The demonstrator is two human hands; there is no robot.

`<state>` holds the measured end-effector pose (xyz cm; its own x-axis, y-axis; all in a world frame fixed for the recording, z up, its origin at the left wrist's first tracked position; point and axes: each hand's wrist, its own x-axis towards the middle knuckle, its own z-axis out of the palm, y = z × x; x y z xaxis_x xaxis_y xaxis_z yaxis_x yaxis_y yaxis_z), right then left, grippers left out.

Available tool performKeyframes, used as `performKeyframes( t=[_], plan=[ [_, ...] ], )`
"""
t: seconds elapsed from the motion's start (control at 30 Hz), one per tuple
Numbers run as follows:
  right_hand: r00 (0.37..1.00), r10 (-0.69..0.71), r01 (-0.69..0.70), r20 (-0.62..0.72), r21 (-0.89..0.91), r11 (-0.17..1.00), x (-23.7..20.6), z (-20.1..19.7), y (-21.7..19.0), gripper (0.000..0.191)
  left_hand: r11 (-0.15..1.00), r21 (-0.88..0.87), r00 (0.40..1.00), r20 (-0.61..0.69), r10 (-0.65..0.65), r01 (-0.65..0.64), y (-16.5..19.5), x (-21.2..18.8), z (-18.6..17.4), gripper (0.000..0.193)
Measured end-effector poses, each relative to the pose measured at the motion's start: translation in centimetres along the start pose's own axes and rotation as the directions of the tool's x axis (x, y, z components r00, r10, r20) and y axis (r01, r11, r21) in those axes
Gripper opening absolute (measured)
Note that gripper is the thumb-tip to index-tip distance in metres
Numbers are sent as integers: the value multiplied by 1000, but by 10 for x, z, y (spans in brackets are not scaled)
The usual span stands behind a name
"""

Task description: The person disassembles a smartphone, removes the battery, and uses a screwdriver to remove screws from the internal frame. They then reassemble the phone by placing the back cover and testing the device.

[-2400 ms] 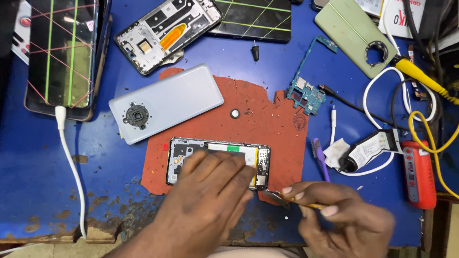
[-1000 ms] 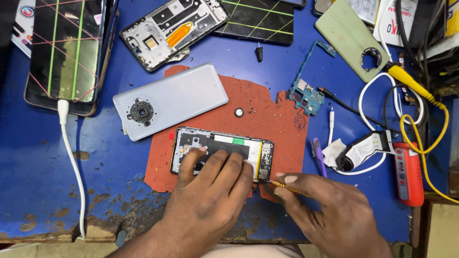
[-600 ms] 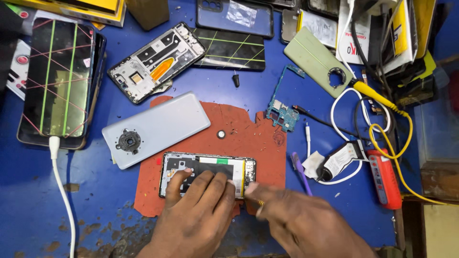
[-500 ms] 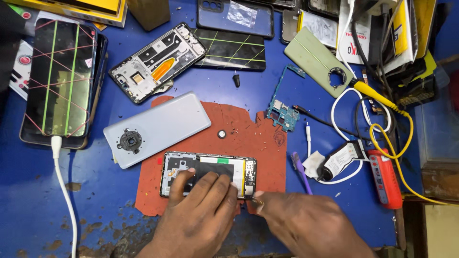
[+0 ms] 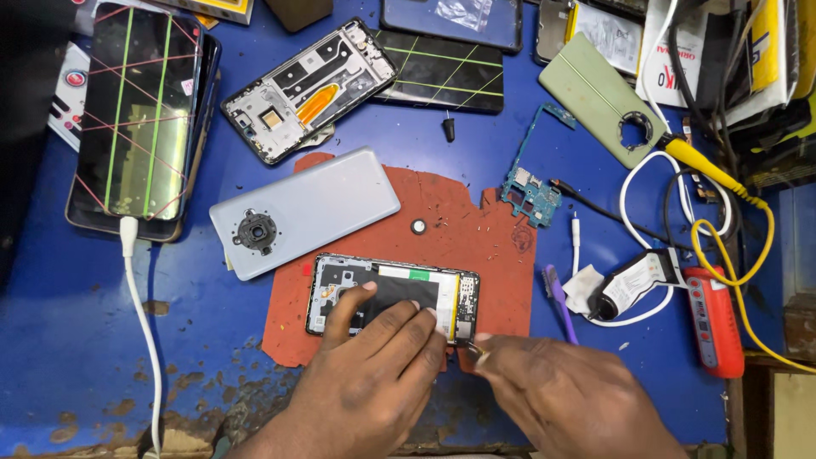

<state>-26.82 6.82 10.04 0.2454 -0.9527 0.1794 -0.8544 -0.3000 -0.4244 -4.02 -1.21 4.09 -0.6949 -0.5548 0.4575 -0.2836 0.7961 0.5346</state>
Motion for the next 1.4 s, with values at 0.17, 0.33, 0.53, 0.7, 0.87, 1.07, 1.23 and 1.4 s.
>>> performKeyframes(
  t=[0.17, 0.33, 0.53, 0.7, 0.87, 1.07, 1.23, 1.4],
  plan=[
    [924, 382, -366, -26, 225, 903, 15, -2, 8, 37, 1000, -6, 1000, 12, -7, 7, -2, 0, -2, 21],
    [862, 432, -167, -264, 658, 734, 51, 9, 34, 42, 1000, -9, 1000, -3, -7, 7, -3, 0, -3, 20],
    [871, 398, -115, -289, 668, 735, 62, 19, 48, 44, 998, -59, 998, -48, -29, 26, -8, -3, -4, 16],
    [872, 408, -135, -269, 669, 730, 53, 20, 51, 45, 994, -107, 999, -35, -38, 34, -10, -5, -1, 14],
    [862, 430, -142, -268, 688, 712, 42, 17, 51, 46, 994, -107, 998, -42, -36, 32, -13, -4, 0, 25],
    [863, 431, -147, -265, 683, 715, 33, 17, 51, 47, 996, -82, 999, -27, -42, 40, -11, -2, 1, 34],
    [869, 409, -130, -276, 672, 729, 29, 15, 54, 47, 998, -61, 997, -69, -39, 35, -10, 1, 1, 44],
    [861, 415, -125, -292, 671, 731, 29, 15, 56, 46, 990, -103, 994, -55, -97, 91, -8, 1, 0, 41]
  ],
)
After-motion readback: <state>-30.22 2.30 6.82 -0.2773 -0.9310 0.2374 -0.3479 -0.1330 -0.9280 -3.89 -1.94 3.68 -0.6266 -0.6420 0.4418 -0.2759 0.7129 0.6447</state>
